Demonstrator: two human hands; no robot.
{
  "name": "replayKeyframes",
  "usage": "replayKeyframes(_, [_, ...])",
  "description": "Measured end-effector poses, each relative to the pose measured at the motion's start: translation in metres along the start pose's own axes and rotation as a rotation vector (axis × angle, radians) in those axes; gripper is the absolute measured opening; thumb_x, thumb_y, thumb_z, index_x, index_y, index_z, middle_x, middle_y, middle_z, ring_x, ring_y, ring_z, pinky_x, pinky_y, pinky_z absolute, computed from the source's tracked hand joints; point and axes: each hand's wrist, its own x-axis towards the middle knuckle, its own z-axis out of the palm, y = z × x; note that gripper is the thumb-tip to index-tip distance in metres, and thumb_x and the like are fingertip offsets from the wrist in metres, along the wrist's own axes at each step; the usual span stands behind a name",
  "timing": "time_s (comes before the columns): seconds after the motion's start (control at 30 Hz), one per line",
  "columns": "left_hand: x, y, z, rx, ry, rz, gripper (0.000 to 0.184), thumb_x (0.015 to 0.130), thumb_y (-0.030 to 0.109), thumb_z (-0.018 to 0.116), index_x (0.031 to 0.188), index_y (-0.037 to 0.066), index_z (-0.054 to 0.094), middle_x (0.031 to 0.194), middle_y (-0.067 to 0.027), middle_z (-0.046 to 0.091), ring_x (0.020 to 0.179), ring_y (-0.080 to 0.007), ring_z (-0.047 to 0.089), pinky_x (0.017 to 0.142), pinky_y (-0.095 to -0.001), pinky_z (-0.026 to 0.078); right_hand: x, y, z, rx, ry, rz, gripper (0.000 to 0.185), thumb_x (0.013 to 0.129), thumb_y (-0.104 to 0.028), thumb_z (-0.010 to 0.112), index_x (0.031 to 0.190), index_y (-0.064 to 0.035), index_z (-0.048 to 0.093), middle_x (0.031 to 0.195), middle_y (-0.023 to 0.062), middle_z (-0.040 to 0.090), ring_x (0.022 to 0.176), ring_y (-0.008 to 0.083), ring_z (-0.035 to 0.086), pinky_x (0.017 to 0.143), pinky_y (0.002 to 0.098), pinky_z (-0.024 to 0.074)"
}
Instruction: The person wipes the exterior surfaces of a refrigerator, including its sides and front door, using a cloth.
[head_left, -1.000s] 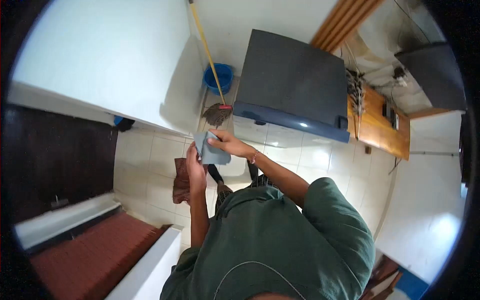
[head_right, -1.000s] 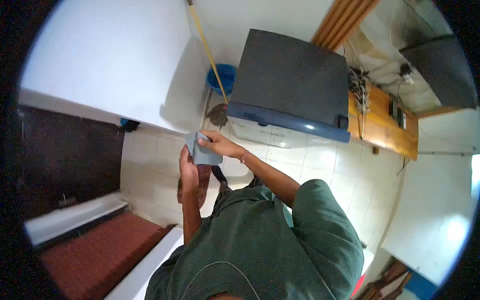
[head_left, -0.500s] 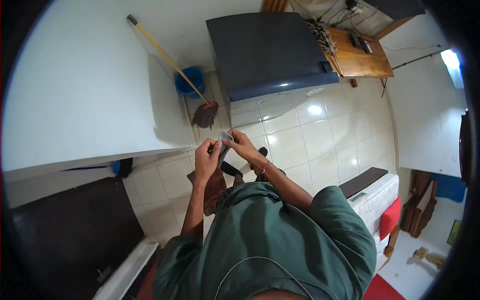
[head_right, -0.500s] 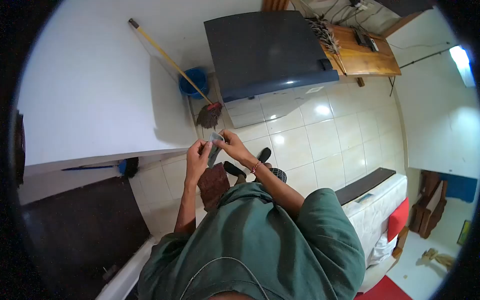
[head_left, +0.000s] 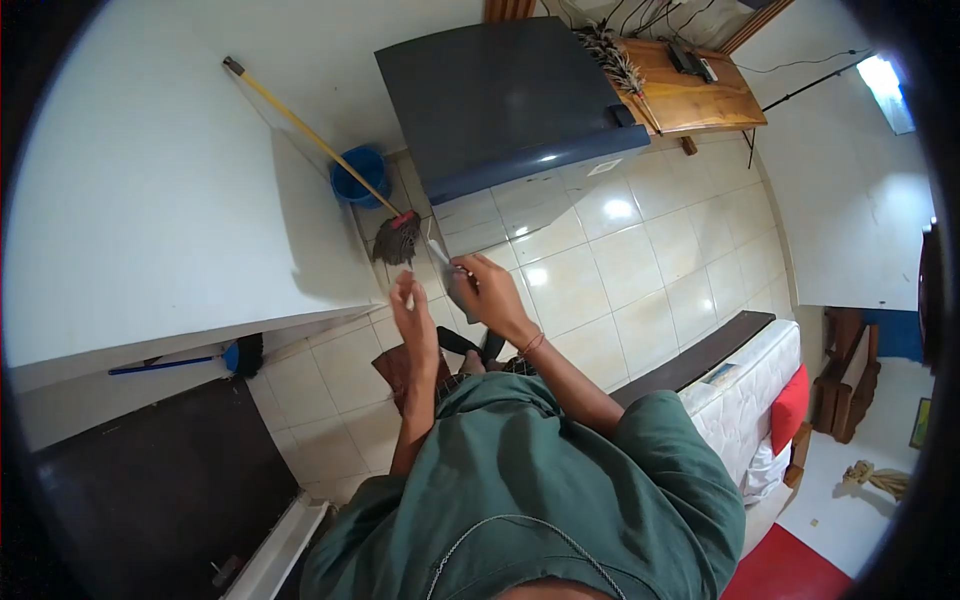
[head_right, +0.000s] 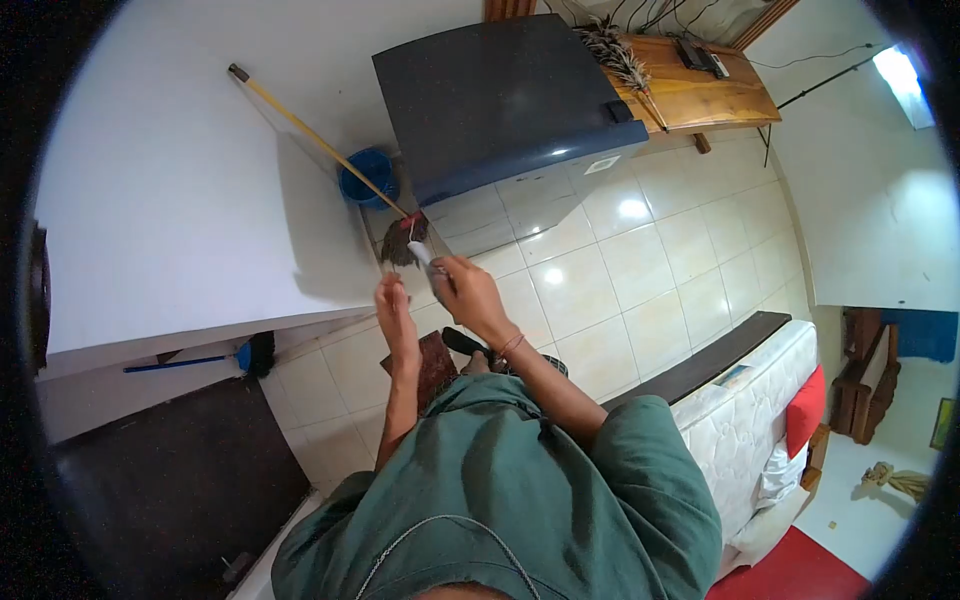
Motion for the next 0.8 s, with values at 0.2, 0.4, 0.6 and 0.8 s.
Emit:
replayKeyframes(0.2, [-0.03,-0.002,0.022,-0.811,-0.12,-0.449,0.076,0.102,0.068,0.035,0.148,0.008,0.043,0.143,-0.0086,0.052,0.133,-0.025,0.048,0.115,-0.042,0.035,-0.007,0.005,0.02,0.16,-0.23,-0.132,0.029,0.097,-0.015,0.061,0.122,-0.0022,0.067,0.105,0.0207,0.069,0.093,0.0407,0.068,0.082,0.0449,0.0536])
replayKeyframes(0.4, [0.019,-0.002,0.01,-0.973,0.07,-0.498,0.087,0.098,0.075,0.033,0.154,0.009,0.039,0.15,-0.0106,0.051,0.139,-0.0287,0.047,0.117,-0.046,0.035,0.047,0.025,-0.007,0.04,-0.019,-0.239,0.032,0.095,-0.011,0.064,0.127,-0.005,0.065,0.122,0.0201,0.066,0.114,0.0408,0.062,0.095,0.0471,0.0506])
replayKeyframes(0.6, [0.092,-0.033,0.055,-0.546,-0.139,0.024,0.083,0.103,0.069,0.025,0.157,0.005,0.034,0.154,-0.0111,0.047,0.139,-0.025,0.046,0.118,-0.0408,0.032,0.115,0.073,-0.014,-0.329,0.259,-0.369,0.047,0.096,-0.016,0.065,0.141,-0.0091,0.055,0.152,0.0154,0.046,0.149,0.037,0.032,0.12,0.0541,0.0258])
replayKeyframes(0.8, [0.163,-0.029,0.119,0.129,-0.263,0.548,0.075,0.109,0.056,0.019,0.164,0.005,0.009,0.172,-0.0128,0.006,0.158,-0.0282,0.001,0.126,-0.0425,0.001,0.132,0.113,0.017,-0.427,0.243,-0.317,0.045,0.098,-0.015,0.061,0.143,-0.0085,0.054,0.158,0.0128,0.042,0.151,0.0334,0.03,0.123,0.0532,0.0198])
